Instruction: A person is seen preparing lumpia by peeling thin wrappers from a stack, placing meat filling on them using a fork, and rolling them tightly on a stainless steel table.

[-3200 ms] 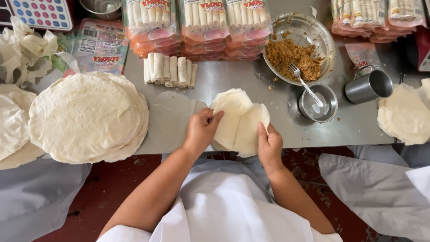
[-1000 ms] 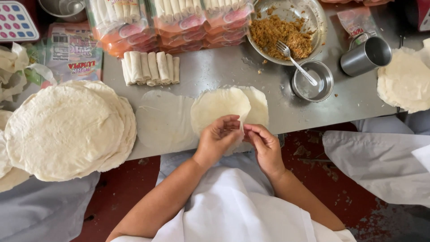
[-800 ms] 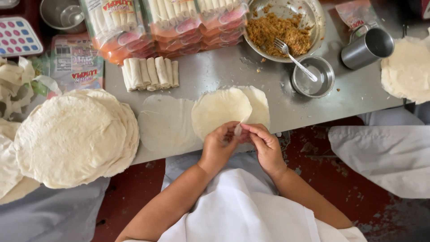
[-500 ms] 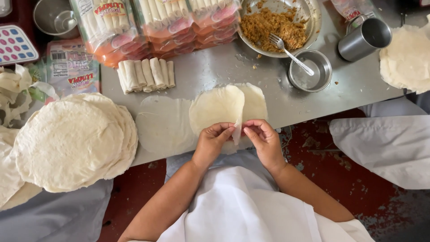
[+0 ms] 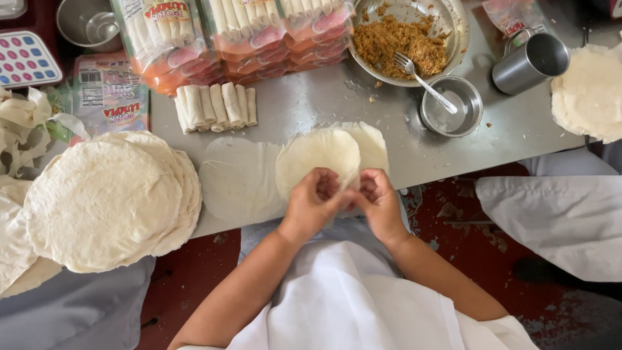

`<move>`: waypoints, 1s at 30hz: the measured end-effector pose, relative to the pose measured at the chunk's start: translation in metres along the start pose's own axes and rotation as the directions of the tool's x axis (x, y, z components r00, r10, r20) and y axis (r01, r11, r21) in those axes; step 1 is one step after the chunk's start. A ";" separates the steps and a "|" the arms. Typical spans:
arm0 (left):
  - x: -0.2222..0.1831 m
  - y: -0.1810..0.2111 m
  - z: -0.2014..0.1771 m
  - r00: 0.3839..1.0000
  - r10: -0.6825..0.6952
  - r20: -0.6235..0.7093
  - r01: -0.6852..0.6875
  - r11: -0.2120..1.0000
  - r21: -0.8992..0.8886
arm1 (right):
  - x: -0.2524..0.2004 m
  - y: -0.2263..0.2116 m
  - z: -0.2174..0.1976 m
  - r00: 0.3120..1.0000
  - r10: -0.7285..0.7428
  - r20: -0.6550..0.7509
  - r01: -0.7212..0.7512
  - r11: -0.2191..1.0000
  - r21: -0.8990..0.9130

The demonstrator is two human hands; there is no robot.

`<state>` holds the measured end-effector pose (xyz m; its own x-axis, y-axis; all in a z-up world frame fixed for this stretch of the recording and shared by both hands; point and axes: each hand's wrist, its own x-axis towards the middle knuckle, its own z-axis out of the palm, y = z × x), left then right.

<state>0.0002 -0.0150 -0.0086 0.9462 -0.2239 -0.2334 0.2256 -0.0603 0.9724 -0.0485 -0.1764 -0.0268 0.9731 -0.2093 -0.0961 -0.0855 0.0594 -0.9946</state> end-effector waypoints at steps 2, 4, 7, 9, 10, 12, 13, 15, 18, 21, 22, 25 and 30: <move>0.002 -0.009 0.001 0.995 0.093 0.023 -0.095 0.990 0.107 | -0.003 0.000 0.000 1.000 -0.014 0.022 0.015 0.999 -0.036; 0.008 -0.012 -0.004 0.981 0.186 0.052 -0.193 0.958 0.210 | -0.004 -0.003 -0.003 0.998 -0.032 0.048 0.035 0.997 -0.072; 0.016 -0.008 -0.021 0.956 0.277 0.098 -0.293 0.871 0.395 | -0.003 0.000 -0.014 0.999 -0.021 -0.029 0.014 0.969 -0.245; 0.019 -0.005 -0.028 0.928 0.357 0.109 -0.356 0.763 0.539 | 0.004 0.017 -0.026 0.995 -0.036 -0.090 -0.001 0.923 -0.386; 0.017 -0.007 -0.025 0.927 0.359 0.109 -0.359 0.761 0.541 | 0.005 0.008 -0.020 0.995 -0.039 -0.090 0.002 0.923 -0.384; 0.012 -0.011 -0.018 0.910 0.375 0.179 -0.410 0.746 0.525 | 0.006 -0.010 -0.009 0.988 -0.145 0.053 0.151 0.833 -0.532; 0.006 -0.009 -0.013 0.909 0.376 0.182 -0.413 0.744 0.525 | 0.008 -0.012 -0.006 0.988 -0.147 0.050 0.151 0.833 -0.532; -0.006 -0.006 -0.006 0.882 0.401 0.250 -0.471 0.719 0.511 | 0.011 -0.017 0.000 0.996 -0.090 -0.002 0.076 0.855 -0.513; -0.002 0.018 -0.031 0.891 0.436 0.122 -0.433 0.743 0.511 | 0.016 -0.028 -0.009 0.982 -0.181 -0.055 0.129 0.852 -0.507; 0.006 0.015 -0.040 0.898 0.416 0.144 -0.431 0.767 0.475 | 0.016 -0.015 -0.007 0.944 -0.328 0.039 0.292 0.774 -0.562; 0.005 0.001 -0.033 0.899 0.415 0.142 -0.429 0.769 0.474 | 0.010 -0.019 0.000 0.945 -0.326 0.042 0.292 0.773 -0.563; 0.014 -0.021 -0.029 0.861 0.485 0.155 -0.478 0.667 0.571 | 0.004 -0.030 0.006 0.915 -0.378 0.143 0.398 0.779 -0.485; 0.022 -0.002 -0.066 0.910 0.408 0.077 -0.365 0.698 0.616 | 0.016 -0.013 -0.032 0.981 -0.190 0.044 0.193 0.909 -0.370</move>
<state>0.0360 0.0448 -0.0149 0.9349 -0.3034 0.1841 -0.3312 -0.5599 0.7595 -0.0387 -0.2114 -0.0164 0.9800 -0.1739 0.0968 0.0308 -0.3479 -0.9370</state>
